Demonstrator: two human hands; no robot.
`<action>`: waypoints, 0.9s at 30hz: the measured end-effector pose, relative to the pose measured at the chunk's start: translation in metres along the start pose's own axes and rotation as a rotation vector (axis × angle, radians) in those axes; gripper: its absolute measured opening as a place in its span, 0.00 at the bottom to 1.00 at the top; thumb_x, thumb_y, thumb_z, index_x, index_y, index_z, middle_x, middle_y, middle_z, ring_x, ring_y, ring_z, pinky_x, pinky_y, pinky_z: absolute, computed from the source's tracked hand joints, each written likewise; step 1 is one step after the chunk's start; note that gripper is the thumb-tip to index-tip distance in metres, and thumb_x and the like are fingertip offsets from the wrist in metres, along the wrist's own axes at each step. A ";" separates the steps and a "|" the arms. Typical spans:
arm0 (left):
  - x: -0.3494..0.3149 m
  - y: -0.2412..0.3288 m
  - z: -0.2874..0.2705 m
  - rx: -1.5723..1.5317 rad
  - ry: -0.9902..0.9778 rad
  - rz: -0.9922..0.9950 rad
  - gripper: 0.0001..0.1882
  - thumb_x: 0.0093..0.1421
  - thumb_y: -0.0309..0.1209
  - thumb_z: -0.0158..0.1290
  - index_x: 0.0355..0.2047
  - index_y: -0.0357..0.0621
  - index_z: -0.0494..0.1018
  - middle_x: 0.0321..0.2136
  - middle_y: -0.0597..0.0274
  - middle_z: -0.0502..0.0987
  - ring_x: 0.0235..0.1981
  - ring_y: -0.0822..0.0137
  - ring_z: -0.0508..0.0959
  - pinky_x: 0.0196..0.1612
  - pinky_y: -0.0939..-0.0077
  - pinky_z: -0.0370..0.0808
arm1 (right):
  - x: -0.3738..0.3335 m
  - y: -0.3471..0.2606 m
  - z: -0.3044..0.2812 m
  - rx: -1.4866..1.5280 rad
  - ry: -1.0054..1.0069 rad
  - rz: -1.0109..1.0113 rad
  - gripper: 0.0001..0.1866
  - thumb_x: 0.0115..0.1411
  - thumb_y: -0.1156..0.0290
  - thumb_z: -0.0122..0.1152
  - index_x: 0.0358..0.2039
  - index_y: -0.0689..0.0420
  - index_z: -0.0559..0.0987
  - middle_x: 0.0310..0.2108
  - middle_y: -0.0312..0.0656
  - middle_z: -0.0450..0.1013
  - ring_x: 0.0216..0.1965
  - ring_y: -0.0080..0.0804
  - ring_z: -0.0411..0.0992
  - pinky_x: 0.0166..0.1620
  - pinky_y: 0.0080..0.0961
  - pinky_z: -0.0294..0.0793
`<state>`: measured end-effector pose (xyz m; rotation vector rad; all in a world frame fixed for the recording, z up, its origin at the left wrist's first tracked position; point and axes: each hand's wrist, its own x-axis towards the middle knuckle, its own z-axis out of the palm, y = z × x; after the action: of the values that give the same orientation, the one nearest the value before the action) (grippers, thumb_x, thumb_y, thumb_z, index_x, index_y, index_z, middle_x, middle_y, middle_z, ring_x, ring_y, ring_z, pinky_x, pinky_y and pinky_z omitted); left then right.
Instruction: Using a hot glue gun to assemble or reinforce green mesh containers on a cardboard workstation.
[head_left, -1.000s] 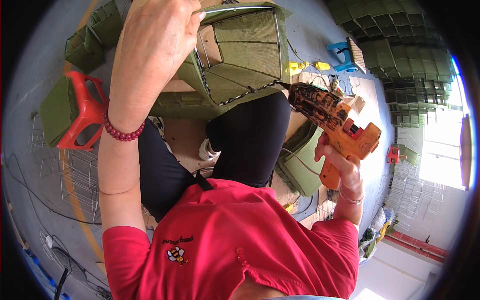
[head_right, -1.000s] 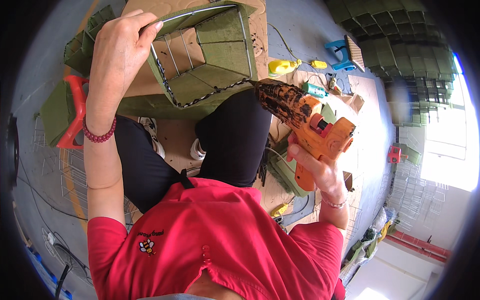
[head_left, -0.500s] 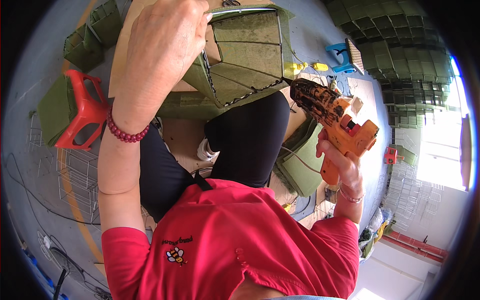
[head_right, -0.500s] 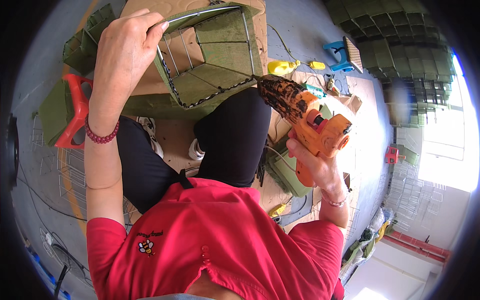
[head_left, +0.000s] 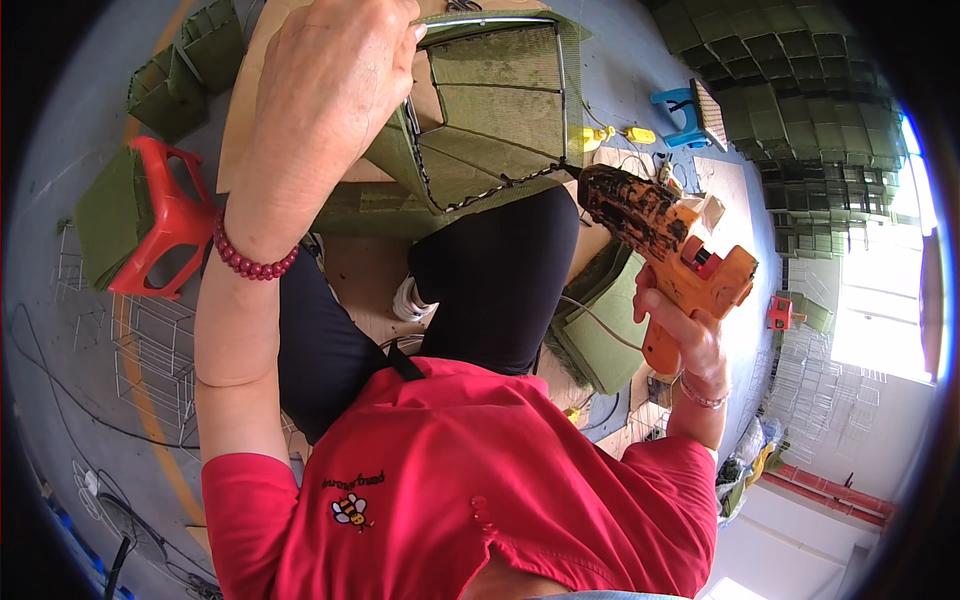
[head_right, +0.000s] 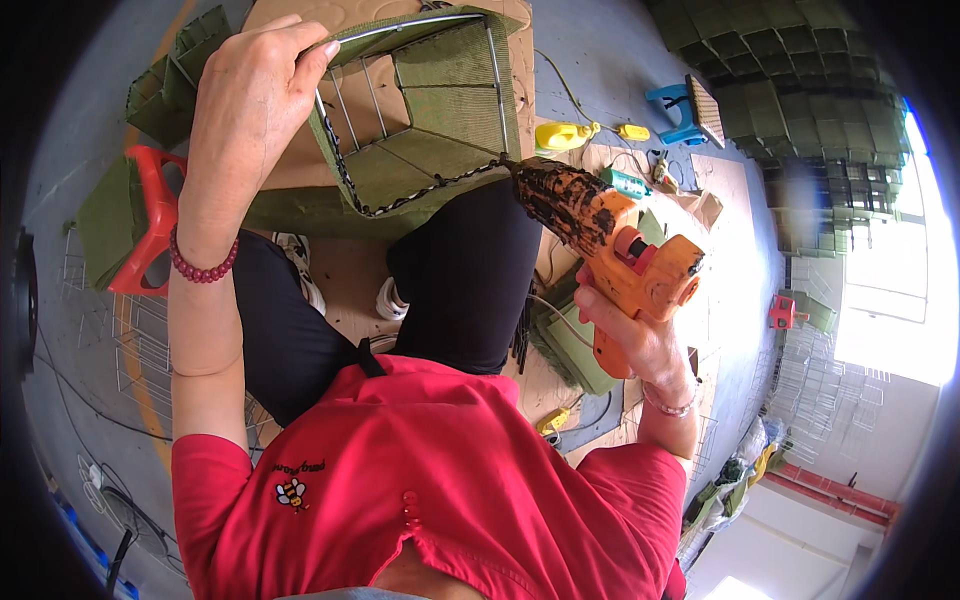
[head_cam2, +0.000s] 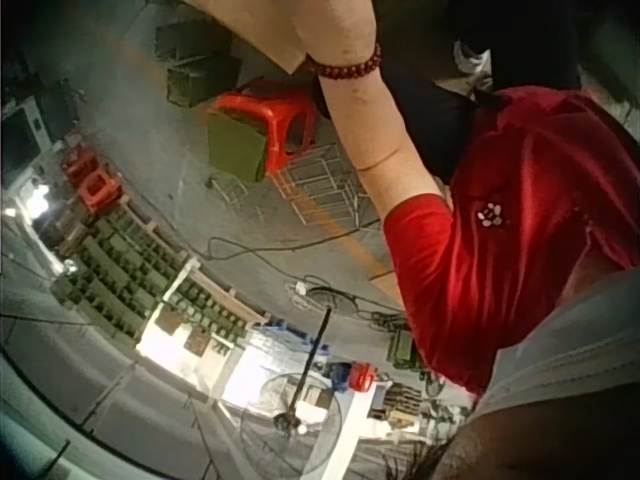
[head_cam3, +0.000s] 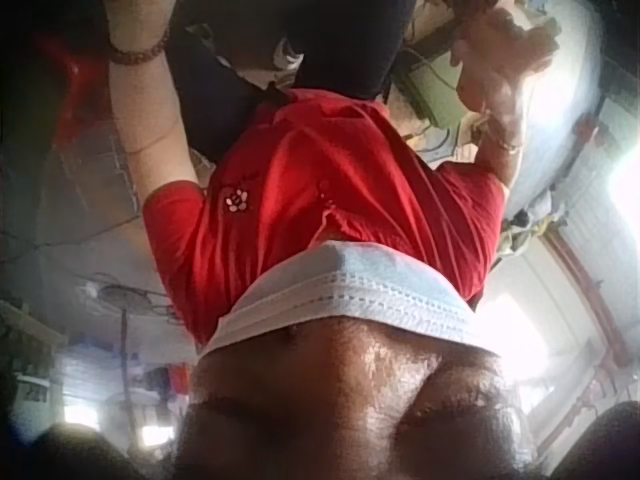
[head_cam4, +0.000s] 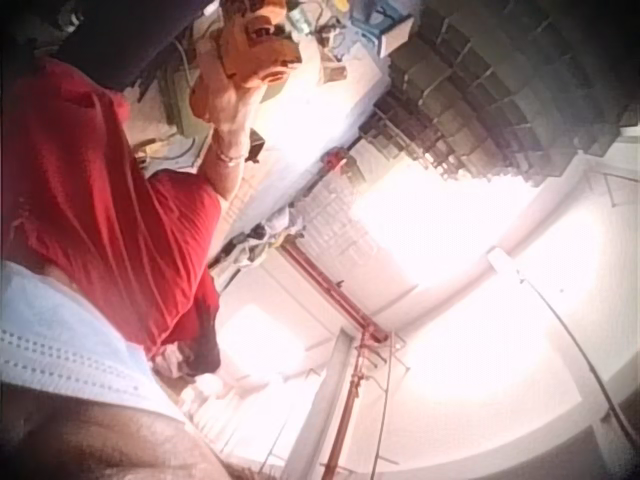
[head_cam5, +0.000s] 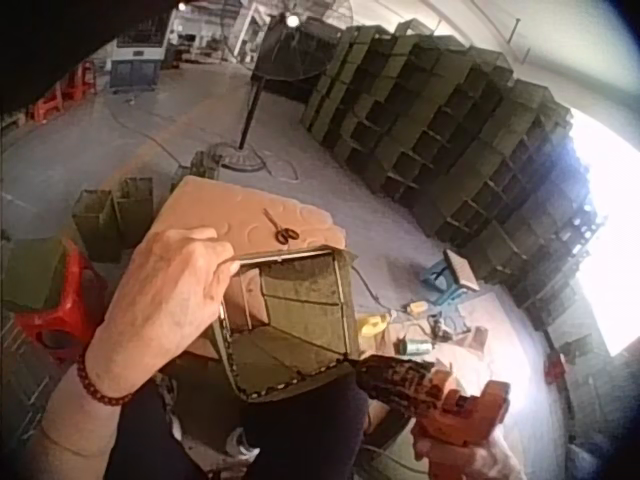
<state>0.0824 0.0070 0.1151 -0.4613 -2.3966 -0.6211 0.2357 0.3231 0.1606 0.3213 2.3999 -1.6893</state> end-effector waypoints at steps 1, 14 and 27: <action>0.001 0.000 0.000 0.005 -0.006 0.006 0.08 0.60 0.30 0.53 0.29 0.36 0.74 0.23 0.50 0.69 0.26 0.48 0.72 0.31 0.61 0.70 | 0.000 0.000 0.000 0.000 0.002 0.000 0.23 0.54 0.79 0.65 0.50 0.61 0.71 0.39 0.40 0.73 0.36 0.25 0.71 0.36 0.23 0.74; 0.001 -0.001 0.002 0.000 0.004 0.016 0.08 0.60 0.30 0.53 0.28 0.35 0.73 0.22 0.51 0.69 0.25 0.49 0.72 0.31 0.61 0.70 | 0.007 -0.003 0.002 0.005 0.012 -0.021 0.22 0.55 0.79 0.64 0.50 0.61 0.71 0.39 0.39 0.72 0.34 0.24 0.71 0.35 0.22 0.73; 0.001 -0.001 0.000 -0.006 -0.016 -0.005 0.08 0.59 0.29 0.53 0.29 0.35 0.74 0.23 0.51 0.71 0.26 0.49 0.73 0.32 0.61 0.70 | 0.015 -0.008 0.002 -0.006 -0.003 -0.044 0.19 0.56 0.77 0.63 0.48 0.61 0.72 0.37 0.37 0.72 0.32 0.23 0.70 0.33 0.21 0.72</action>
<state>0.0816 0.0067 0.1152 -0.4642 -2.4121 -0.6298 0.2191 0.3194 0.1627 0.2668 2.4267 -1.6999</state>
